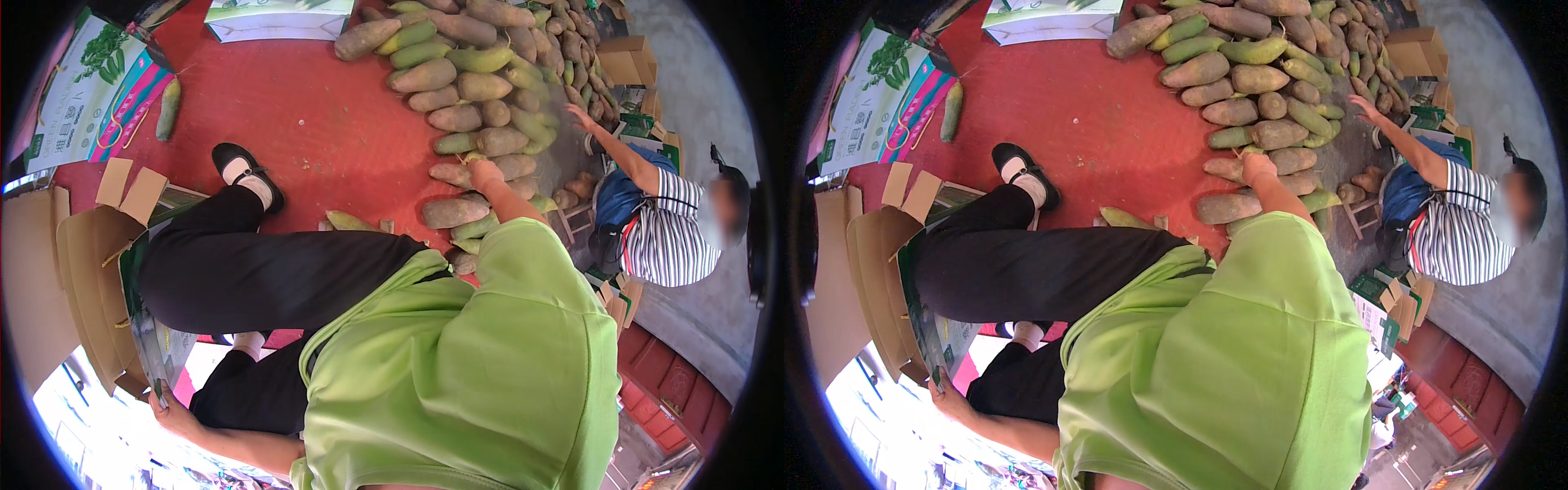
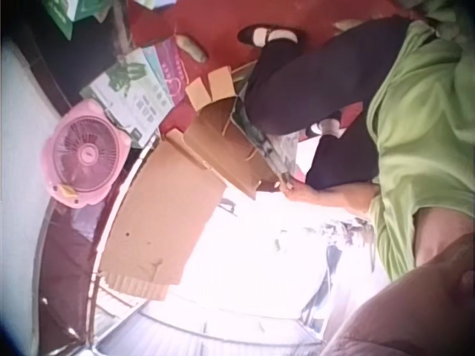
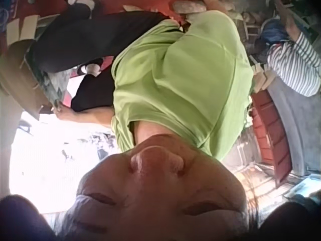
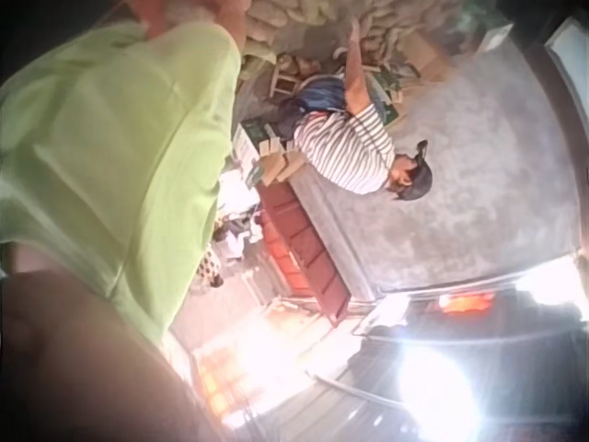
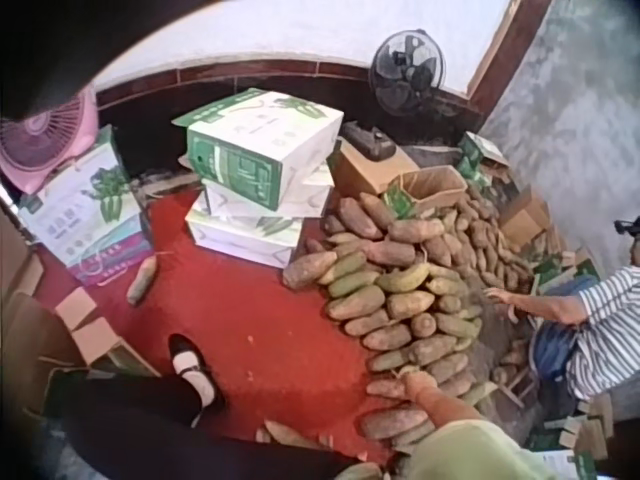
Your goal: Packing and weighing root vegetables into boxes for shipment.
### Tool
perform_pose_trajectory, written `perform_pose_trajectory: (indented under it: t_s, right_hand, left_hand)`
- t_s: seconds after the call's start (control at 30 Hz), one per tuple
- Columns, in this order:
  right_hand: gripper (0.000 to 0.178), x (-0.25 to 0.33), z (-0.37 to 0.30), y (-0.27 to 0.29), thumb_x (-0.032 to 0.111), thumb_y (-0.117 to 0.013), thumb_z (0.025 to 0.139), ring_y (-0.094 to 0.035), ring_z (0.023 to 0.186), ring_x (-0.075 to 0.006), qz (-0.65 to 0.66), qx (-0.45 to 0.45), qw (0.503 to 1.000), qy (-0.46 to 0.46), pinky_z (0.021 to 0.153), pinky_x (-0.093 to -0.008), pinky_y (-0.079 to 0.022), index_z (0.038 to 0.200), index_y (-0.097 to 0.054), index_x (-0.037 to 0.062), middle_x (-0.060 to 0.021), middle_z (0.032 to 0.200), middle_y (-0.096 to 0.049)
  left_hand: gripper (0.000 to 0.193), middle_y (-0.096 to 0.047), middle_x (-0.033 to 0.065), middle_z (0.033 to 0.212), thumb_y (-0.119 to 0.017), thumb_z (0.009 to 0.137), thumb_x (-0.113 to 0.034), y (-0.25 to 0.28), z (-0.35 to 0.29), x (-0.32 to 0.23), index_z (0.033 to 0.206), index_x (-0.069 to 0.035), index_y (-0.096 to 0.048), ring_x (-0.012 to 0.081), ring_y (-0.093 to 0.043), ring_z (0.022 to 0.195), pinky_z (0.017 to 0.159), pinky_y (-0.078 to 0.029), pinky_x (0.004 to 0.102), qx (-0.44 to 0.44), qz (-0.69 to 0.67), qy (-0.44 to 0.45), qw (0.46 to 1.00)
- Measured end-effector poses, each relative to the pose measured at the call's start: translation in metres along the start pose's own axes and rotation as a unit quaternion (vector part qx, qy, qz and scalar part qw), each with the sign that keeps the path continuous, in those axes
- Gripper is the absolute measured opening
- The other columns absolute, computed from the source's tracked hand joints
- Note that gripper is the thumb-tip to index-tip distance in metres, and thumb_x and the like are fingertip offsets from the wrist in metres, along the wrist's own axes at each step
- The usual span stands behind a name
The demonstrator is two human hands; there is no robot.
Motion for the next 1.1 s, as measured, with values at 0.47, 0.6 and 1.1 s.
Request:
perform_pose_trajectory:
  t_s: [0.47, 0.6, 1.1]
  right_hand:
    - [0.029, 0.067, 0.0, -0.036, 0.023, -0.051, 0.09, -0.047, 0.121, -0.0255, -0.191, -0.019, 0.977, 0.095, 0.09, -0.0431, -0.044, 0.119, -0.056, 0.0194, -0.0058, 0.128, -0.051]
    - [0.026, 0.074, -0.01, -0.041, 0.024, -0.05, 0.09, -0.05, 0.117, -0.0243, -0.176, 0.006, 0.981, 0.078, 0.089, -0.0425, -0.043, 0.114, -0.059, 0.0194, -0.0046, 0.122, -0.054]
    - [0.039, 0.111, 0.01, -0.028, 0.034, -0.052, 0.09, -0.052, 0.112, -0.0363, -0.046, -0.055, 0.981, 0.182, 0.094, -0.0449, -0.044, 0.124, -0.052, 0.0138, -0.0148, 0.12, -0.056]
  left_hand:
    - [0.02, -0.062, 0.0127, 0.087, -0.062, 0.089, -0.015, -0.005, 0.001, 0.004, 0.098, 0.003, -0.064, 0.0247, -0.058, 0.078, 0.074, -0.046, 0.0344, -0.017, -0.024, -0.004, 1.0]
    - [0.019, -0.063, 0.0119, 0.087, -0.062, 0.089, -0.013, -0.004, 0.001, -0.004, 0.099, 0.003, -0.064, 0.0248, -0.058, 0.079, 0.075, -0.046, 0.0345, -0.014, -0.02, -0.001, 1.0]
    - [0.016, -0.068, 0.0083, 0.092, -0.064, 0.079, -0.004, 0.01, -0.004, -0.039, 0.094, -0.005, -0.07, 0.0262, -0.065, 0.088, 0.078, -0.048, 0.0329, -0.058, -0.054, -0.023, 0.997]
Point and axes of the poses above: each hand's wrist, its own z-axis towards the middle knuckle, its own y-axis out of the back of the hand, x = y × z, the point moved 5 cm from there along z, towards the middle knuckle
